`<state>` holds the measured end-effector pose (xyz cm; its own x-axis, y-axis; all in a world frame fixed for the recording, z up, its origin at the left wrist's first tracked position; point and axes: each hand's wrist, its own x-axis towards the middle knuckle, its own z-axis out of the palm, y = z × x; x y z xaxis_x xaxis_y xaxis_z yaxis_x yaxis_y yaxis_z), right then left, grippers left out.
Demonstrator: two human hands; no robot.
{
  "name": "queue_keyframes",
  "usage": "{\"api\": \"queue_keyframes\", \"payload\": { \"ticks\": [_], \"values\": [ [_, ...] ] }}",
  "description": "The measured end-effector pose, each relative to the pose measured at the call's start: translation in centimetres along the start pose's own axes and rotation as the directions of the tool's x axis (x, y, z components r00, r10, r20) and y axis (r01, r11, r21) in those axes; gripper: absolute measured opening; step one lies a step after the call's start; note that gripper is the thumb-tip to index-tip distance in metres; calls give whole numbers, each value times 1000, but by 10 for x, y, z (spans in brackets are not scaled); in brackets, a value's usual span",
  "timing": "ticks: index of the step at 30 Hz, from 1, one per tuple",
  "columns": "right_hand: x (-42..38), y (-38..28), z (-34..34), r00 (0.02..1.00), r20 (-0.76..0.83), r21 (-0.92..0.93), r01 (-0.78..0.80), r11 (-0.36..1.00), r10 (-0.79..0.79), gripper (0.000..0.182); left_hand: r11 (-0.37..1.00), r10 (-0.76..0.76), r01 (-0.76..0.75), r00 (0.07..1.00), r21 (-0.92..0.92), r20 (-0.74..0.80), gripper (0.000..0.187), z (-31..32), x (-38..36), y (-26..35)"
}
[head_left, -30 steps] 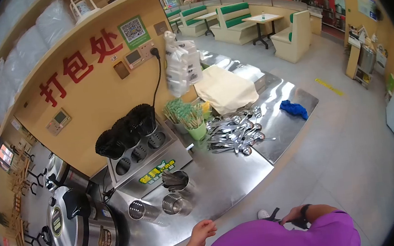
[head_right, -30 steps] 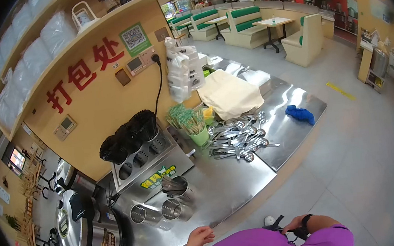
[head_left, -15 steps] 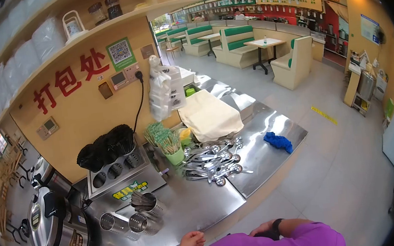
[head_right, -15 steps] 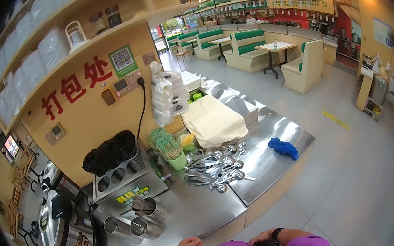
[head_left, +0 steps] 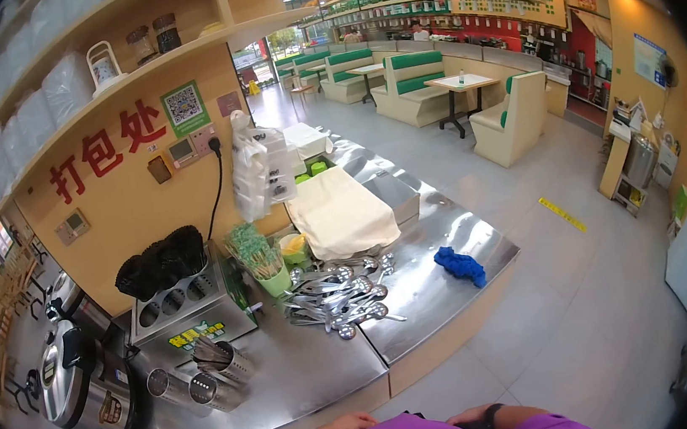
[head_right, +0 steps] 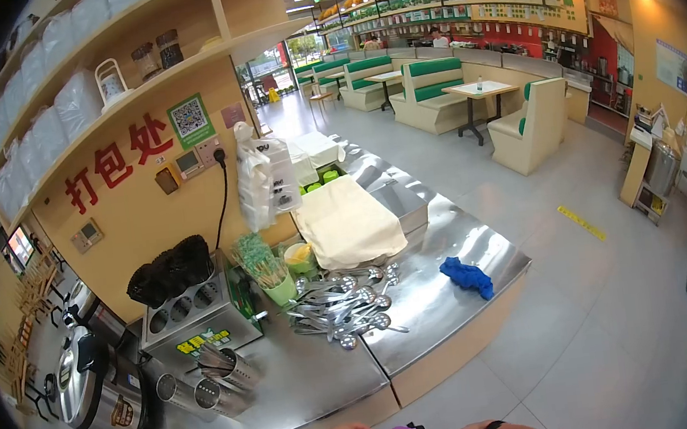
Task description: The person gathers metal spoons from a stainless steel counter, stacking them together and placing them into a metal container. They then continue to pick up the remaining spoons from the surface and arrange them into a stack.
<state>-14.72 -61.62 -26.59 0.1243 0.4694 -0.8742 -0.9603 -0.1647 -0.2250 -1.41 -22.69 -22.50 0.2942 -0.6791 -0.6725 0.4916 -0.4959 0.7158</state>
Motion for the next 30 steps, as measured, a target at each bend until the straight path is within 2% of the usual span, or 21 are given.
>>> {"api": "queue_keyframes", "payload": {
  "ticks": [2,6,8,11,12,14,16,17,18,19,20,22,24,25,26,27,30],
  "values": [
    [29,-4,-2,988,-131,-24,-84,996,80,43,996,51,-48,998,-77,27,24,12,-17,36],
    [22,15,-3,978,-200,70,69,995,-53,42,987,92,-92,996,134,2,26,25,-10,54],
    [28,13,-8,977,-210,11,51,999,-48,42,966,147,-132,988,220,-51,29,16,12,28],
    [55,7,-14,971,-234,-135,12,991,-43,42,917,32,-61,996,394,78,35,7,25,-8],
    [65,3,-14,969,-242,-180,7,984,-51,42,956,26,-93,972,280,235,40,5,18,-14],
    [77,-4,-16,965,-253,-256,-1,967,-66,41,937,5,-63,986,343,169,40,28,-25,29],
    [85,-10,-20,965,-251,-294,-6,956,-71,41,973,-61,39,994,228,90,40,43,-51,55],
    [89,-12,-23,970,-236,-288,-5,958,-66,41,987,-32,15,994,162,103,39,35,-42,38],
    [89,-17,-22,975,-207,-320,16,947,-86,39,978,-57,37,994,207,90,39,32,-41,36],
    [83,-17,-26,993,-105,-196,32,980,-53,39,965,-79,57,994,254,77,39,30,-39,36],
    [78,-15,-28,988,-71,-237,118,964,-139,40,950,-99,73,993,305,69,39,27,-35,37],
    [58,-10,-20,951,-8,-296,293,909,-309,42,891,-22,-16,997,455,78,38,13,-26,24],
    [69,-6,-20,909,-227,-627,139,766,-350,45,881,-1,-55,993,470,117,37,0,-13,5],
    [76,-6,-18,868,-318,-752,14,659,-382,46,911,-18,-40,990,411,138,36,-4,-6,-3],
    [85,-6,-15,826,-373,-830,-93,549,-423,47,937,-34,-23,987,349,156,36,-9,2,-11],
    [92,-10,-12,780,-412,-881,-208,426,-471,49,922,-41,-27,985,386,166,37,-13,7,-13],
    [109,-21,-18,806,-339,-910,-149,387,-486,48,871,-56,-26,987,490,152,39,-12,10,-9]
  ]
}}
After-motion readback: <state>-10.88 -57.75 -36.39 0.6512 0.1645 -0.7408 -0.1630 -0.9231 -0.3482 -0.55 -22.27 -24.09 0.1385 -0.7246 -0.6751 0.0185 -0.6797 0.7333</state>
